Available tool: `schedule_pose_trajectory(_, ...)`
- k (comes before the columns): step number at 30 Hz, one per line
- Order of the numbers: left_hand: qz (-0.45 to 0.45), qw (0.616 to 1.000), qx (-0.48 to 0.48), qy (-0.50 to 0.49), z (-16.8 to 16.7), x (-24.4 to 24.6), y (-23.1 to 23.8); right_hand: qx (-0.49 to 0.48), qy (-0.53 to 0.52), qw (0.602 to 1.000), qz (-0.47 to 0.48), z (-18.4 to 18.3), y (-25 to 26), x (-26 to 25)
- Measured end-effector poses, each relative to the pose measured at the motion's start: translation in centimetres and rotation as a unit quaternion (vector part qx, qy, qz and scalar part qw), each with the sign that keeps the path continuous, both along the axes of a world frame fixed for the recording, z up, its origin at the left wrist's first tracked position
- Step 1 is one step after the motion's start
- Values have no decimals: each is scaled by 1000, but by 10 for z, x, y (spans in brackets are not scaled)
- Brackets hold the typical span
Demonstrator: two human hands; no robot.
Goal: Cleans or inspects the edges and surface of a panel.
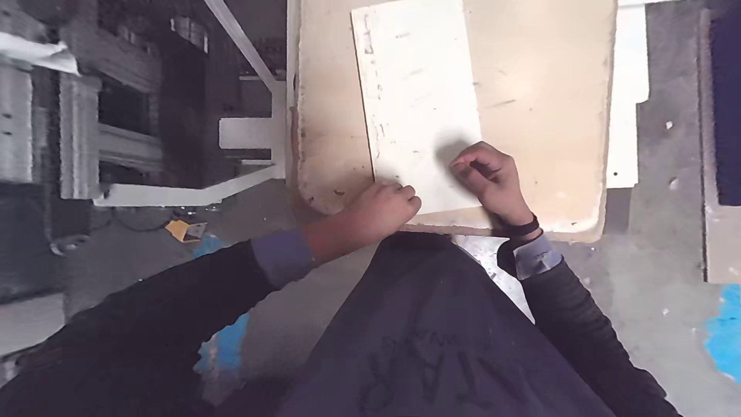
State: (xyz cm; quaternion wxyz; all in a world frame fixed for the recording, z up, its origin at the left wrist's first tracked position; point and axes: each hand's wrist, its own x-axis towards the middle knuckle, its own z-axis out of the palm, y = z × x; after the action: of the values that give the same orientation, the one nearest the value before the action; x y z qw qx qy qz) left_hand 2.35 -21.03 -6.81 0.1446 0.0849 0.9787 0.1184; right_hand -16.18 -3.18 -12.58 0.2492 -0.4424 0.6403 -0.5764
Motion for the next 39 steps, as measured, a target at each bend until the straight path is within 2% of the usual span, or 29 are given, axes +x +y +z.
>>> schedule_pose_trajectory(9,21,997,19,70,-13,9,-6,-14,32,999,-42,-2,12,10)
schedule_pose_trajectory(14,46,986,84,140,-28,10,-21,-21,65,997,-36,-8,-9,-5)
schedule_pose_trajectory(19,-43,982,135,127,-29,15,-38,-20,41,997,-68,-7,-11,-4)
schedule_pose_trajectory(23,-81,987,100,101,-20,10,-36,32,52,991,-117,1,-15,9)
schedule_pose_trajectory(27,-97,993,16,65,-8,7,-24,59,21,977,-202,17,-15,46)
schedule_pose_trajectory(31,-92,993,-39,57,-8,7,-17,34,14,966,-257,9,-17,69)
schedule_pose_trajectory(34,-88,994,-39,43,-16,5,-18,21,5,961,-275,7,-15,74)
schedule_pose_trajectory(39,-98,992,0,83,-35,5,-24,76,40,961,-262,11,-5,89)
